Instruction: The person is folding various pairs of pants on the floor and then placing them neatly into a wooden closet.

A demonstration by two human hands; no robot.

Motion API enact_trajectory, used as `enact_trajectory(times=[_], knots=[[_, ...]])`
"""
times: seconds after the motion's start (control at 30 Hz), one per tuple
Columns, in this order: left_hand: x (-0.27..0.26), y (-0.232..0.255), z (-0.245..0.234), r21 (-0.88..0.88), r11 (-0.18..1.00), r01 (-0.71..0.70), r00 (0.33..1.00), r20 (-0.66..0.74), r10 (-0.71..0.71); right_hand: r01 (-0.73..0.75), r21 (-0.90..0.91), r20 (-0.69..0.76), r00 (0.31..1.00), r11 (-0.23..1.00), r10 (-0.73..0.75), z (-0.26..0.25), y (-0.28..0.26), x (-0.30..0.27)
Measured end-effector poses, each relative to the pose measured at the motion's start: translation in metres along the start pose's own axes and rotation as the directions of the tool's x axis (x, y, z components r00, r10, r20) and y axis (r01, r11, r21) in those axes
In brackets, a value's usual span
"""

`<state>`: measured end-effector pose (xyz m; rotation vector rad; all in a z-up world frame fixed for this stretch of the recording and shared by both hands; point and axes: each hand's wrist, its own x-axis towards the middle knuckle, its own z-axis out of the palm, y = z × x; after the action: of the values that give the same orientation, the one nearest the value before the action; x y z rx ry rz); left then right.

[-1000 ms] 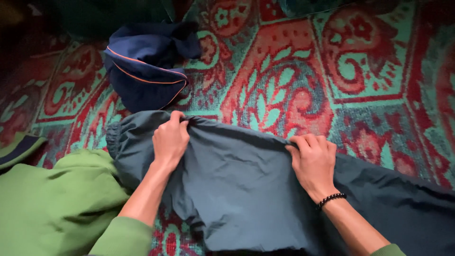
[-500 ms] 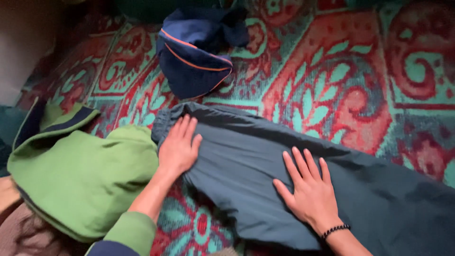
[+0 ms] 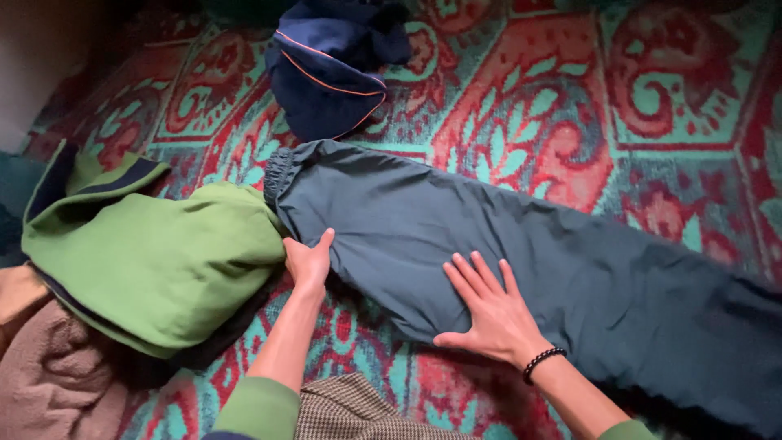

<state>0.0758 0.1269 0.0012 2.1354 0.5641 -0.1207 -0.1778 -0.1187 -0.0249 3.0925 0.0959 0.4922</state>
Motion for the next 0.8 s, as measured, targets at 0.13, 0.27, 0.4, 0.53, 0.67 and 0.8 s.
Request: enact_trajectory(times=[0.13,0.27,0.4,0.53,0.67,0.8], knots=[[0.025,-0.022,0.009,0.155,0.972,-0.175,0.976,-0.105,0.192,-0.012,-0.086,-0.020,1.000,0.996,0.010,-0.002,-0.003,-0.003],[-0.050,0.023,0.001,0.149,0.879,-0.452,0.828,-0.297,0.476,-0.026,-0.243,-0.042,0.999,0.970,0.016,-0.001,-0.003,-0.003],[-0.122,0.045,0.026,-0.103,0.165,-0.981,0.172,-0.069,0.983,-0.236,0.474,0.345,0.936,0.848,0.068,-0.036,0.007,0.014],[-0.107,0.039,0.028,-0.112,-0.156,-0.981,-0.192,0.586,0.787,-0.371,0.147,-0.075,0.920,0.917,0.385,-0.039,0.021,-0.004],[-0.018,0.024,0.023,0.259,0.040,-0.965,0.173,0.515,0.840,-0.578,-0.118,0.059,0.808,0.808,0.586,-0.016,0.033,-0.032],[0.009,0.010,0.037,0.514,0.124,-0.849,0.354,0.377,0.856,-0.563,-0.161,0.001,0.821,0.810,0.571,-0.018,0.028,-0.022]])
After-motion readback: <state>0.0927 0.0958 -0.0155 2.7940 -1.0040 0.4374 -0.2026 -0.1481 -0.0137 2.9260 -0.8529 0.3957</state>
